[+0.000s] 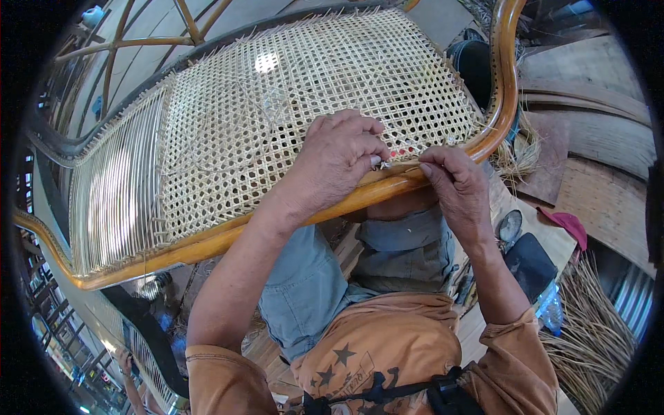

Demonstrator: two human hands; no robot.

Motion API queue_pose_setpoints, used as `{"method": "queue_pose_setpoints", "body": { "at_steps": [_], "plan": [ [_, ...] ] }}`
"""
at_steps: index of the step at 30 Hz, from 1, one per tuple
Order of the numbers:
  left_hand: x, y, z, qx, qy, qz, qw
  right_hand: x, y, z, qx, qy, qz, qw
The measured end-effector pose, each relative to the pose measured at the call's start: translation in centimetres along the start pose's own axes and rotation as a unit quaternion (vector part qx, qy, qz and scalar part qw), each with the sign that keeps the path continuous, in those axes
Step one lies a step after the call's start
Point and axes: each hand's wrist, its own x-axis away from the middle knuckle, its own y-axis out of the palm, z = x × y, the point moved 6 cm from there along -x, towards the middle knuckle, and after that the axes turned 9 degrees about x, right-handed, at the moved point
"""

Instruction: Manually weaving rattan cane into a chair frame and trimming excess material with scissors.

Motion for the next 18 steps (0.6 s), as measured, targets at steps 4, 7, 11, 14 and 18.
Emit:
{"method": "queue_pose_setpoints", "body": {
  "at_steps": [4, 7, 11, 14, 18],
  "plan": [
    [0.09, 0.15, -0.21, -0.005, 0.005, 0.001, 1.000, 0.01, 0.05, -0.16, 0.007, -0.009, 0.014, 1.000],
    [0.19, 0.14, -0.33, -0.004, 0.000, 0.004, 1.000, -0.01, 0.21, -0.41, 0.014, -0.009, 0.007, 1.000],
    [0.04, 0.23, -0.30, 0.005, -0.011, -0.021, 1.000, -0.09, 0.42, -0.27, 0.033, 0.006, 0.000, 0.999],
    [0.14, 0.06, -0.11, 0.014, -0.013, -0.025, 1.000, -0.05, 0.30, -0.29, 0.002, 0.027, -0.005, 1.000],
    [-0.05, -0.10, 0.32, 0.010, -0.027, -0.032, 0.999, 0.04, 0.29, 0.08, -0.011, 0.029, 0.009, 0.999]
  ]
}}
